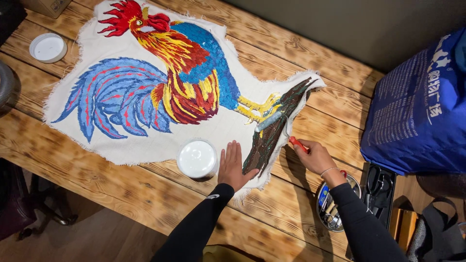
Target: Apply adhesive to the back of a tufted rug and trim the edges with scissors.
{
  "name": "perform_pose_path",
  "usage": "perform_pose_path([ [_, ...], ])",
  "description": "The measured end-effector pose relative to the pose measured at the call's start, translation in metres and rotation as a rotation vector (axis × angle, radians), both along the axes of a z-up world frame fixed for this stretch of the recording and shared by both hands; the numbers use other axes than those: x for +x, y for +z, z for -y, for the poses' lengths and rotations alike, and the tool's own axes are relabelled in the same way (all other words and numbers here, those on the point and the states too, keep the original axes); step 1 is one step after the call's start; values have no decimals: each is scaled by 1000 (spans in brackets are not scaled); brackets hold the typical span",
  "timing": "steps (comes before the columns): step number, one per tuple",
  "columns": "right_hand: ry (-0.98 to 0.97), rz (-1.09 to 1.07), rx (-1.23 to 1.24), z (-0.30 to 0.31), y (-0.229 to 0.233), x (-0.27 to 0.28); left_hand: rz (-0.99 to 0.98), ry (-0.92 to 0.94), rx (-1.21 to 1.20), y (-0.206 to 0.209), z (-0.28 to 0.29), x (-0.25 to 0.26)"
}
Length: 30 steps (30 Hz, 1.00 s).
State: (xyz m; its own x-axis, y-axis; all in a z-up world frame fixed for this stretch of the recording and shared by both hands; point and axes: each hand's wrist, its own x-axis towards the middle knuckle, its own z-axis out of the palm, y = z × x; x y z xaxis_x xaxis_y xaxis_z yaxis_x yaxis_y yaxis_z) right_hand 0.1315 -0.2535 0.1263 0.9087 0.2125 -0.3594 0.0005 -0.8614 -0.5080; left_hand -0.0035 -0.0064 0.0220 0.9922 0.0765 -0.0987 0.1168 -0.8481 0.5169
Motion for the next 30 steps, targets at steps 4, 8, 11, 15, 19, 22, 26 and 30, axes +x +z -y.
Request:
perform_pose_path([
  [4,3,4,-17,1,2,-1,183,-271,100,-48,23,5],
  [8,27,29,-88,-3,24,-9,42,-482,178,-30,35,10],
  [11,35,-36,-149,-10,35,-14,6,-494,221,-30,38,10],
  [15,78,8,-103,-6,23,-18,10,-486,301,-37,46,8],
  [19,39,87,-77,-11,16,-22,-124,-522,286,-6,50,12],
  [22,51,104,-46,-5,-13,-24,-179,-536,332,-14,53,14],
  [26,-96,-165,228,-6,-34,-50,-100,-532,316,-32,56,16],
  [30,-432,-652,673,-24,-45,-86,15,-573,204,-27,42,10],
])
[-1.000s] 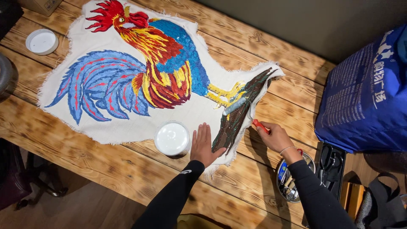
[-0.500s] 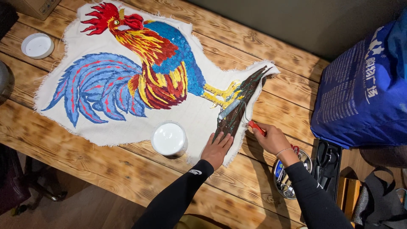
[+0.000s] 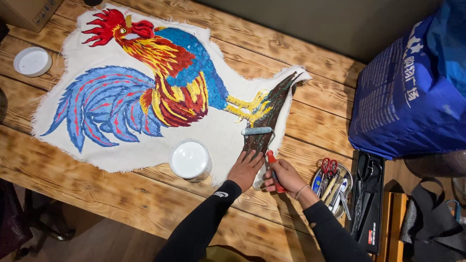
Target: Apply adhesive to the back of a tufted rug and trim the edges with scissors.
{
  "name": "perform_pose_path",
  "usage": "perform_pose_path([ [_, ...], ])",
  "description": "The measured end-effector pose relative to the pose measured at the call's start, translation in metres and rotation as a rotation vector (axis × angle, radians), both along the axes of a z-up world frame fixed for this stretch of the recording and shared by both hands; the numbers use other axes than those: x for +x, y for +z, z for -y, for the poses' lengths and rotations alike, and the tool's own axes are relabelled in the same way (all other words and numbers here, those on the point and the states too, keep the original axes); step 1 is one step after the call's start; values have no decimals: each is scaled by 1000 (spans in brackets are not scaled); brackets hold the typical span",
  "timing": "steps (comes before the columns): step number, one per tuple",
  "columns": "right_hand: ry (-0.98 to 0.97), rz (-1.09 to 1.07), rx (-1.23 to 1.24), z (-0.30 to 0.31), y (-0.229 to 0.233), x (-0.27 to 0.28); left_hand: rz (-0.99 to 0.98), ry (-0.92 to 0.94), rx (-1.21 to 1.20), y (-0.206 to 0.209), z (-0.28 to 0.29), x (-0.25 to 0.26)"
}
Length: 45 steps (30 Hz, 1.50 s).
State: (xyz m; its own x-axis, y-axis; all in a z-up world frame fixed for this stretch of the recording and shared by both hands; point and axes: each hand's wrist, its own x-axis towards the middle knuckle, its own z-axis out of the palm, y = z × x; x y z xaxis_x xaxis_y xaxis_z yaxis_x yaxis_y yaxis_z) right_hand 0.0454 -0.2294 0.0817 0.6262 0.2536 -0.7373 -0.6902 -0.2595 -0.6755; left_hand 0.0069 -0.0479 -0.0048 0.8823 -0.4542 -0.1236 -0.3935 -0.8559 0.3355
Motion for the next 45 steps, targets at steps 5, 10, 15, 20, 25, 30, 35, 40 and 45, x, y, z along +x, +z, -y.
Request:
perform_pose_path([
  [5,-271,-37,196,-21,-32,-13,27,-57,-98,-1,-13,-10],
  [10,-425,-4,224,-46,-18,-12,-85,-78,-39,17,-19,-14],
  [15,-429,39,100,-44,-5,-34,-51,-110,-49,6,-18,-11],
  [20,-358,155,16,-28,-19,-39,-44,-103,-85,4,-18,-14],
  [25,-217,247,-59,-12,-41,-55,-45,-109,-102,7,-19,-13],
  [30,-197,500,-171,-36,-45,-34,-52,-109,-88,18,-20,-14],
  [35,-339,231,13,-41,-36,-52,-61,-48,-233,23,-29,-26],
  [40,-354,39,78,-34,-47,-71,-29,-8,-329,22,-38,-43],
  [45,-327,151,63,-62,-14,-12,-59,38,-302,16,-41,-52],
])
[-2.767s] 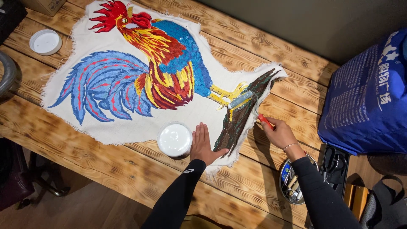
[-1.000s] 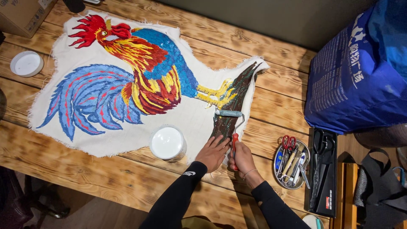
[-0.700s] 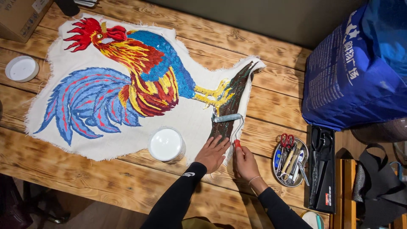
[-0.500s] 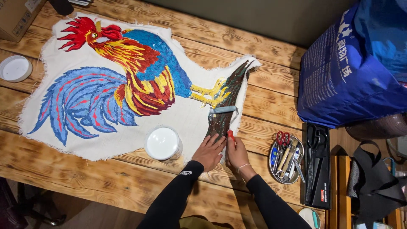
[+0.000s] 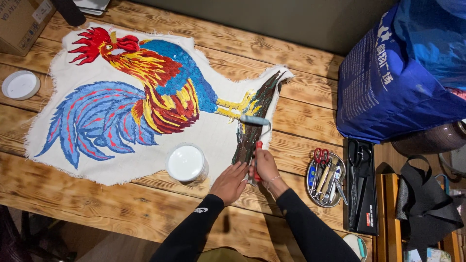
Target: Apply adhesive to the back of a tufted rug and trim the edges with scissors.
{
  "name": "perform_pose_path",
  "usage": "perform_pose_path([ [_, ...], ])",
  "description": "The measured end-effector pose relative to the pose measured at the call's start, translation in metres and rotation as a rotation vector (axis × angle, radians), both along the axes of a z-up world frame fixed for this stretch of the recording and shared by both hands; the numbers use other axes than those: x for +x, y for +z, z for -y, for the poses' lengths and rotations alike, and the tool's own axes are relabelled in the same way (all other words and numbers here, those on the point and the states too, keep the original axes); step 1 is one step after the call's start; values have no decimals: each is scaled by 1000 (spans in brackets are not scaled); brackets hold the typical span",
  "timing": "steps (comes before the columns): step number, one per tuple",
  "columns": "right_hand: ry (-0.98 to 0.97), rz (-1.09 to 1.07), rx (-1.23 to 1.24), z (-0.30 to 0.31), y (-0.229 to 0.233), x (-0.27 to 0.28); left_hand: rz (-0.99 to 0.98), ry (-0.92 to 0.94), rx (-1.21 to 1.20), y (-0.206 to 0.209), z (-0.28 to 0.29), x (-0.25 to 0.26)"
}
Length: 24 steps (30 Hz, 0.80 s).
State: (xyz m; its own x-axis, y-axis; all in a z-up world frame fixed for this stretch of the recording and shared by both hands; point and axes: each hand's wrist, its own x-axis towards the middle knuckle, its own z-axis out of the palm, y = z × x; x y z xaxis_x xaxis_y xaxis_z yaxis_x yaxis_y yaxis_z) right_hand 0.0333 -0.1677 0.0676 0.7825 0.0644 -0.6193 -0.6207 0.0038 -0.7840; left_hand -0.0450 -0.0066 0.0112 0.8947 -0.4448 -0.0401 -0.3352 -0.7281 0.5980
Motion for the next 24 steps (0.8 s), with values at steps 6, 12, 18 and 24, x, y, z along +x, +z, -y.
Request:
perform_pose_path([
  [6,19,1,25,9,-31,1,18,-32,27,15,-4,-6],
  [12,-17,-73,9,8,-22,-65,23,-86,27,0,-8,-3],
  [18,-68,59,2,-29,34,-59,57,-88,133,11,-1,9],
  [24,-71,-45,99,-36,46,-34,-29,-170,323,-32,34,32],
])
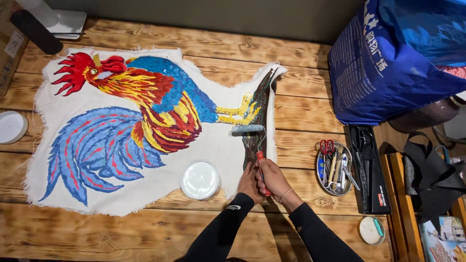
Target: Apply adhesive to the back of a tufted rug and trim the edges with scissors.
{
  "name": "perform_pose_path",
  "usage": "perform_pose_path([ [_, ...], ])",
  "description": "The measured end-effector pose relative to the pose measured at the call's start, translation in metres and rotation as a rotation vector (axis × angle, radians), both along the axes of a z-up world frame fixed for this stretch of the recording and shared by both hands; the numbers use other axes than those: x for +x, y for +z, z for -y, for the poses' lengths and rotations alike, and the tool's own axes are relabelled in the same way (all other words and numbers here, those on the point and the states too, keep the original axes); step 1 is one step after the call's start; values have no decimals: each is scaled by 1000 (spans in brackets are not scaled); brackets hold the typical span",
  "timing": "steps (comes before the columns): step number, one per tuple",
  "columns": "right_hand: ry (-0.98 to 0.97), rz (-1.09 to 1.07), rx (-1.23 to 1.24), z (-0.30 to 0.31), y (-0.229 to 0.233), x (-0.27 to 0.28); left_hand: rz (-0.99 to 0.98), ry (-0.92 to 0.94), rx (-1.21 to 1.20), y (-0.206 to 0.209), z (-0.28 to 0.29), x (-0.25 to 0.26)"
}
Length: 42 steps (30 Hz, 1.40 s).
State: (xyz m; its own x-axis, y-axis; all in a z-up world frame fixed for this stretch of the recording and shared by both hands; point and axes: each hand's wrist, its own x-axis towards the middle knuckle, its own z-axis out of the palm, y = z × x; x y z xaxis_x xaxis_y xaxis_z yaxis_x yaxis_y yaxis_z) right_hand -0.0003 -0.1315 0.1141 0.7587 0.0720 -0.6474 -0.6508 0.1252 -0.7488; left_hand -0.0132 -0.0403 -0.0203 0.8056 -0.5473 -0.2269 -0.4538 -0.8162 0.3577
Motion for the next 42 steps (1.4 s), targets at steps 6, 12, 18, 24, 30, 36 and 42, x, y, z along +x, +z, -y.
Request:
perform_pose_path([
  [6,-121,-99,67,13,-44,34,84,-81,-1,-7,1,3],
  [12,-63,-92,-83,11,-28,20,198,-62,-253,9,-10,12],
  [18,17,-26,-85,9,-24,35,-269,-158,-7,95,-26,19],
  [24,-48,-89,17,37,-51,34,58,-133,-163,16,-19,12],
  [30,10,-72,-108,44,-64,41,8,-155,-195,32,-22,15],
  [36,98,27,-173,56,-59,25,3,-136,-200,5,-17,15],
  [42,156,66,-175,55,-52,34,-108,-179,-120,40,-26,23],
])
